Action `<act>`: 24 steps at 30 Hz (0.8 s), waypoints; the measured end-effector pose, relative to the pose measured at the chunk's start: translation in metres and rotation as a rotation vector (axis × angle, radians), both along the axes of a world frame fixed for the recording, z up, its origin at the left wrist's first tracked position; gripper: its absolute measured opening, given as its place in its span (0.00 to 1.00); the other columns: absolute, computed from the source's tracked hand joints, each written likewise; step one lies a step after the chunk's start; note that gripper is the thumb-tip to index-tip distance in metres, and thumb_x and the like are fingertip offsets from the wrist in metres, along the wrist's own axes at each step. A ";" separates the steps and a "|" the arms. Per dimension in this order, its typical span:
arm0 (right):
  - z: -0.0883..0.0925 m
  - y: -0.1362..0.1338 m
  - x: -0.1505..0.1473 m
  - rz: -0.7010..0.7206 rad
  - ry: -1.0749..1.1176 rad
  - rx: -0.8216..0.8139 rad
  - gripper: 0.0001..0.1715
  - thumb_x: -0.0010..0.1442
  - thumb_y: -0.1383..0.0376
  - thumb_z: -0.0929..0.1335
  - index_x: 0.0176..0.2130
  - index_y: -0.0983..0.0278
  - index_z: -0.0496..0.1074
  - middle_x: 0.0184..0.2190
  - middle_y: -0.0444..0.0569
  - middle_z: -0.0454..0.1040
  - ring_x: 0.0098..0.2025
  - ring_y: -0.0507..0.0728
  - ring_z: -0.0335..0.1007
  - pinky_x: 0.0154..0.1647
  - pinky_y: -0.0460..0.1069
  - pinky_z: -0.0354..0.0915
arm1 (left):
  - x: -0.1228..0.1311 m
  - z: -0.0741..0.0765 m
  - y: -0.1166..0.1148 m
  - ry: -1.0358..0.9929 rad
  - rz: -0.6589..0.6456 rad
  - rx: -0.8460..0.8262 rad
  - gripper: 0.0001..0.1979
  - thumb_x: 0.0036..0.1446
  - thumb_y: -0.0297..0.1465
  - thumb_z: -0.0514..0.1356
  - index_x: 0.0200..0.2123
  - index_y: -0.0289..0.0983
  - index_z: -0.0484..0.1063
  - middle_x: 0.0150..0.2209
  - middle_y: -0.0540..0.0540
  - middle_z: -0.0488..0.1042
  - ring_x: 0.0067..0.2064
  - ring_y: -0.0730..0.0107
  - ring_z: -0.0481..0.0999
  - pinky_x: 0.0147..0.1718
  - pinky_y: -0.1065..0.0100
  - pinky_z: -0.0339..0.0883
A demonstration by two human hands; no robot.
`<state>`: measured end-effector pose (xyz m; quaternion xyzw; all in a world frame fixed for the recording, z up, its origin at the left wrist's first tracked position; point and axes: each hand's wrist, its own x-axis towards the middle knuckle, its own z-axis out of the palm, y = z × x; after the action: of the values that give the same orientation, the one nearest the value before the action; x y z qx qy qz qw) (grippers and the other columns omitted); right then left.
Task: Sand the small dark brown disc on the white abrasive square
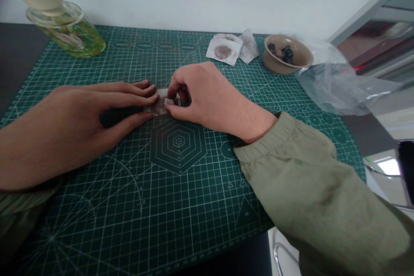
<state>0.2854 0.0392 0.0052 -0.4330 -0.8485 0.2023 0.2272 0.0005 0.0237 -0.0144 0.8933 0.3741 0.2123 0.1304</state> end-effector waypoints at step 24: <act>-0.001 0.002 0.005 0.120 0.052 -0.029 0.04 0.70 0.70 0.80 0.42 0.61 0.88 0.33 0.42 0.82 0.36 0.56 0.78 0.46 0.53 0.72 | -0.001 -0.002 0.000 -0.028 0.005 -0.013 0.22 0.85 0.50 0.63 0.67 0.54 0.93 0.70 0.51 0.92 0.76 0.39 0.90 0.83 0.37 0.80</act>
<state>0.2902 0.0416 0.0040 -0.3791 -0.8637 0.2393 0.2304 -0.0004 0.0240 -0.0161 0.8884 0.3759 0.2228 0.1407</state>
